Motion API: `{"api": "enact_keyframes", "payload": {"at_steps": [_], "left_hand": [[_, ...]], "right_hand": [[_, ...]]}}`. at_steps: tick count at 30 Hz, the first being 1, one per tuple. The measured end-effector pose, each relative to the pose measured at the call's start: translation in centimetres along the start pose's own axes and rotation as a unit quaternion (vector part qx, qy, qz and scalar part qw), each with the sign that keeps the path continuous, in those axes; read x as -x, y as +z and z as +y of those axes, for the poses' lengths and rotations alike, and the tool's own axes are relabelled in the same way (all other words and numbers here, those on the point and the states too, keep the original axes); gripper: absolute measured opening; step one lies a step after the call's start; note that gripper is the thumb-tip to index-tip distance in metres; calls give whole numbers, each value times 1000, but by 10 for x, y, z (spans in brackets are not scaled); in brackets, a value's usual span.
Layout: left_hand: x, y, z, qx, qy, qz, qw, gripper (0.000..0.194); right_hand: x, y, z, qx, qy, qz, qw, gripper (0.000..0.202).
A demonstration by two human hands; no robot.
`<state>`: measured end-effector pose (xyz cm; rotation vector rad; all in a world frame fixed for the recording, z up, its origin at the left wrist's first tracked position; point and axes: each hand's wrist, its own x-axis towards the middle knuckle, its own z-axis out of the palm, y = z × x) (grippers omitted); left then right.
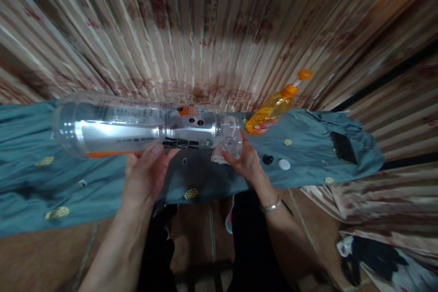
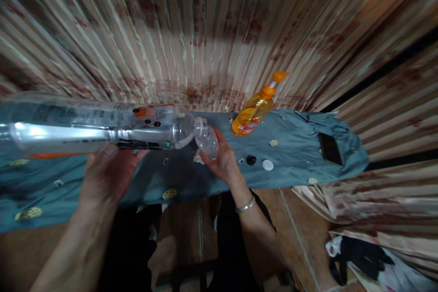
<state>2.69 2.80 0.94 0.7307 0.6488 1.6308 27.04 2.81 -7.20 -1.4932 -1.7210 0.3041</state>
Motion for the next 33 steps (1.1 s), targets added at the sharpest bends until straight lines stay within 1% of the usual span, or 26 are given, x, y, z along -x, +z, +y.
{"api": "enact_keyframes", "payload": {"at_steps": [5, 9, 14, 24, 29, 33], "left_hand": [[0, 0, 0, -3, 8, -1, 1000, 47], [0, 0, 0, -20, 7, -9, 1000, 45], [0, 2, 2, -15, 19, -1, 1000, 59], [1, 8, 5, -30, 13, 8, 999, 58], [0, 6, 3, -36, 7, 8, 999, 56], [-1, 3, 3, -34, 9, -4, 999, 59]], "right_hand": [[0, 0, -1, -7, 5, -3, 1000, 73], [0, 0, -1, -7, 11, -7, 1000, 72], [0, 1, 0, 2, 7, -6, 1000, 74], [2, 2, 3, 11, 12, -5, 1000, 77], [1, 1, 3, 12, 21, -10, 1000, 76], [1, 2, 3, 10, 9, -5, 1000, 76]]}}
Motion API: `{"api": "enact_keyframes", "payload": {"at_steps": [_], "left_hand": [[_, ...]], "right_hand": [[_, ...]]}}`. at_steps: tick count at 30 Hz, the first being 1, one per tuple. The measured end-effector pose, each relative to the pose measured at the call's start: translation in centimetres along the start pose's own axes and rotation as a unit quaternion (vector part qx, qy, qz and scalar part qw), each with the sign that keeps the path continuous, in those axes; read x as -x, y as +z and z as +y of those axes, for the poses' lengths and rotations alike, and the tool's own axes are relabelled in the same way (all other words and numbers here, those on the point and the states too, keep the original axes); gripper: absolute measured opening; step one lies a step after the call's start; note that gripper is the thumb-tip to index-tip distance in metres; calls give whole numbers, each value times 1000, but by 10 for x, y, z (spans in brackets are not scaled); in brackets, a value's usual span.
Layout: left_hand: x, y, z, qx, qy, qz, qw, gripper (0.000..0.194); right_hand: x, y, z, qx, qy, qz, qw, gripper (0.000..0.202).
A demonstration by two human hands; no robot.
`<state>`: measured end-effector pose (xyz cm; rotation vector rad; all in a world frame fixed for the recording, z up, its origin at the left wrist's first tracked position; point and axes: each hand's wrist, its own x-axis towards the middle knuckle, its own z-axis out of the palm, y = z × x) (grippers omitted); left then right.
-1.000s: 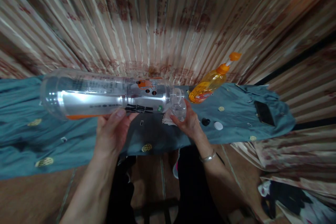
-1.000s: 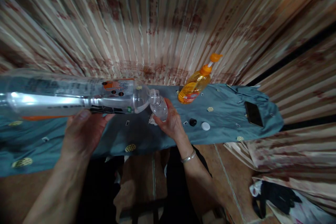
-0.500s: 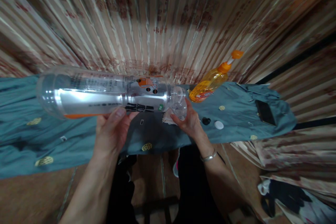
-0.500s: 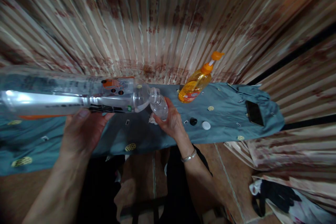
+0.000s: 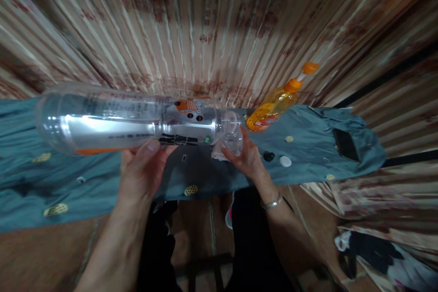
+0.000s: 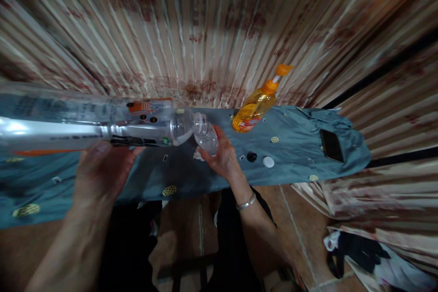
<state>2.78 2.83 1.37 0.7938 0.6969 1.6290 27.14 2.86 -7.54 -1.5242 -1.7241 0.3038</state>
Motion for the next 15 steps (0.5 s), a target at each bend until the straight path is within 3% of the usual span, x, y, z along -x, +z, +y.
{"api": "enact_keyframes", "payload": {"at_steps": [15], "left_hand": [[2, -1, 3, -23, -8, 19, 1000, 55]], "right_hand": [[0, -1, -1, -1, 7, -7, 1000, 76]]}}
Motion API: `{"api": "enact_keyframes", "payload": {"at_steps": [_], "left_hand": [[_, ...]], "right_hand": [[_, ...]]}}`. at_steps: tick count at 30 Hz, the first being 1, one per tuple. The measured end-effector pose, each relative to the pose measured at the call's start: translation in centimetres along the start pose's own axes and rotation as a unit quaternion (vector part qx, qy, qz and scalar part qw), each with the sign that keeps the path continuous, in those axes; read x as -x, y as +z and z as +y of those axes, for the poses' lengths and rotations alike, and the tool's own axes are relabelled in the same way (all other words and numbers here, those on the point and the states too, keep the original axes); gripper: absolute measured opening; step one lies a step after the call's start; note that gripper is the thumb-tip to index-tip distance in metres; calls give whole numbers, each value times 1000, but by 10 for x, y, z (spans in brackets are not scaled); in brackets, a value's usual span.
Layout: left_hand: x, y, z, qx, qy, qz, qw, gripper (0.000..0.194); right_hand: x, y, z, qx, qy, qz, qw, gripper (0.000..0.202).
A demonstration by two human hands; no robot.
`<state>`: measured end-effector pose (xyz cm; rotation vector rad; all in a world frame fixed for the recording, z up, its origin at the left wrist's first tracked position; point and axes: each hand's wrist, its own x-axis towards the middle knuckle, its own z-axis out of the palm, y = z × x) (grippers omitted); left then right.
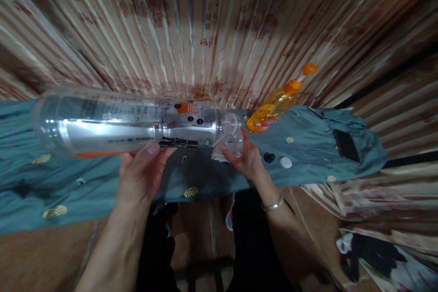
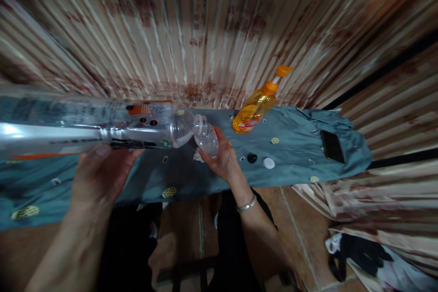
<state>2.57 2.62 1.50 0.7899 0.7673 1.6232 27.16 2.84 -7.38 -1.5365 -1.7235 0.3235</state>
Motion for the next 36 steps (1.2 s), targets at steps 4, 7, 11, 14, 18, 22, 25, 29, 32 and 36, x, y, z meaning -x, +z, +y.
{"api": "enact_keyframes", "payload": {"at_steps": [4, 7, 11, 14, 18, 22, 25, 29, 32, 36], "left_hand": [[1, 0, -1, 11, 0, 8, 1000, 51], [0, -3, -2, 8, -3, 10, 1000, 53], [-1, -7, -3, 2, -1, 10, 1000, 56], [-1, -9, -3, -8, 0, 4, 1000, 58], [-2, -9, -3, -10, -1, 2, 1000, 60], [-2, -7, -2, -4, -4, 14, 1000, 63], [-1, -6, -1, -4, -5, 15, 1000, 62], [-1, -4, 0, -5, -2, 12, 1000, 63], [0, -4, 0, -9, -4, 16, 1000, 65], [0, -3, 0, -5, -4, 27, 1000, 65]], "right_hand": [[1, 0, 0, -5, -5, 3, 1000, 73], [1, 1, 2, -9, -18, 13, 1000, 72], [3, 4, 6, -1, -22, 17, 1000, 74], [5, 6, 8, 1, -22, 18, 1000, 79], [5, 5, 10, 3, -29, 21, 999, 78], [4, 4, 7, 6, -25, 15, 1000, 76], [3, 4, 6, 3, -25, 11, 1000, 76], [3, 4, 6, 5, -24, 12, 1000, 77], [3, 5, 7, 5, -30, 15, 999, 78], [3, 5, 7, 2, -28, 15, 999, 76]]}}
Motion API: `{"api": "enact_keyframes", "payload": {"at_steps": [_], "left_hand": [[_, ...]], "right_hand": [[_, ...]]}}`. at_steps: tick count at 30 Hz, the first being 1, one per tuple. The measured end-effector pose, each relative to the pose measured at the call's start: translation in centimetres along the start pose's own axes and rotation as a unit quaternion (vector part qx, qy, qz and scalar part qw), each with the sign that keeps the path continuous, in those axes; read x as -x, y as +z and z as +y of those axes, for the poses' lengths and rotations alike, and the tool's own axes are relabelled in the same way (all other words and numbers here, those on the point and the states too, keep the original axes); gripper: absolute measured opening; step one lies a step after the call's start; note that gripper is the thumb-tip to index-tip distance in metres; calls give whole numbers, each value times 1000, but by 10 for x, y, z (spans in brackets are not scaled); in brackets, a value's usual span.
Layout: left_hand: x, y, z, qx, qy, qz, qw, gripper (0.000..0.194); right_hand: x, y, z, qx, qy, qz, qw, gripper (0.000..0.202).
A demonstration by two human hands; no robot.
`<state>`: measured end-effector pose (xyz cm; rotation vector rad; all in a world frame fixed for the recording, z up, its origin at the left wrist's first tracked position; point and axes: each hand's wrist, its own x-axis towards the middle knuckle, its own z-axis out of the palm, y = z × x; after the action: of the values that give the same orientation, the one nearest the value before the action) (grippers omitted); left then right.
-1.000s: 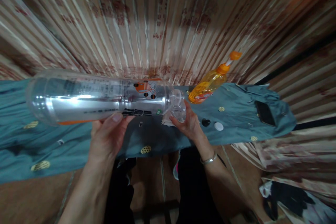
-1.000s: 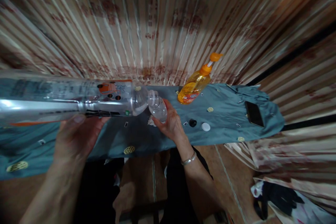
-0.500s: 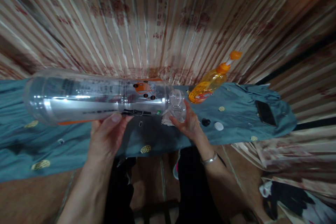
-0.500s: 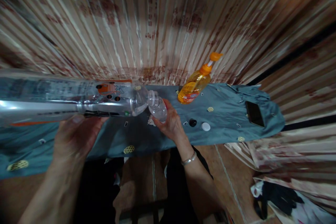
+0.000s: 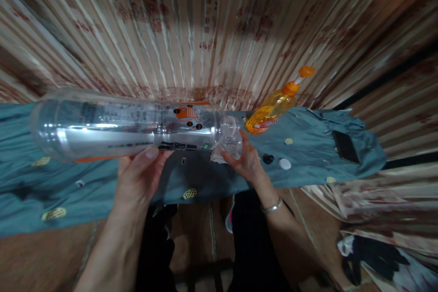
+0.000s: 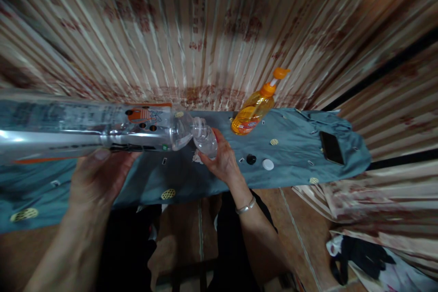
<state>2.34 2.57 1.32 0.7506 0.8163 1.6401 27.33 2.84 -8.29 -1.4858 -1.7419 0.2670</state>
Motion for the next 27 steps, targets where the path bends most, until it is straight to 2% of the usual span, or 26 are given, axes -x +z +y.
{"api": "enact_keyframes", "payload": {"at_steps": [21, 27], "left_hand": [[1, 6, 4, 3, -10, 28, 1000, 69], [1, 7, 5, 3, -10, 29, 1000, 66]], "right_hand": [[1, 3, 5, -9, -20, 15, 1000, 77], [2, 3, 4, -8, 0, 7, 1000, 81]]}}
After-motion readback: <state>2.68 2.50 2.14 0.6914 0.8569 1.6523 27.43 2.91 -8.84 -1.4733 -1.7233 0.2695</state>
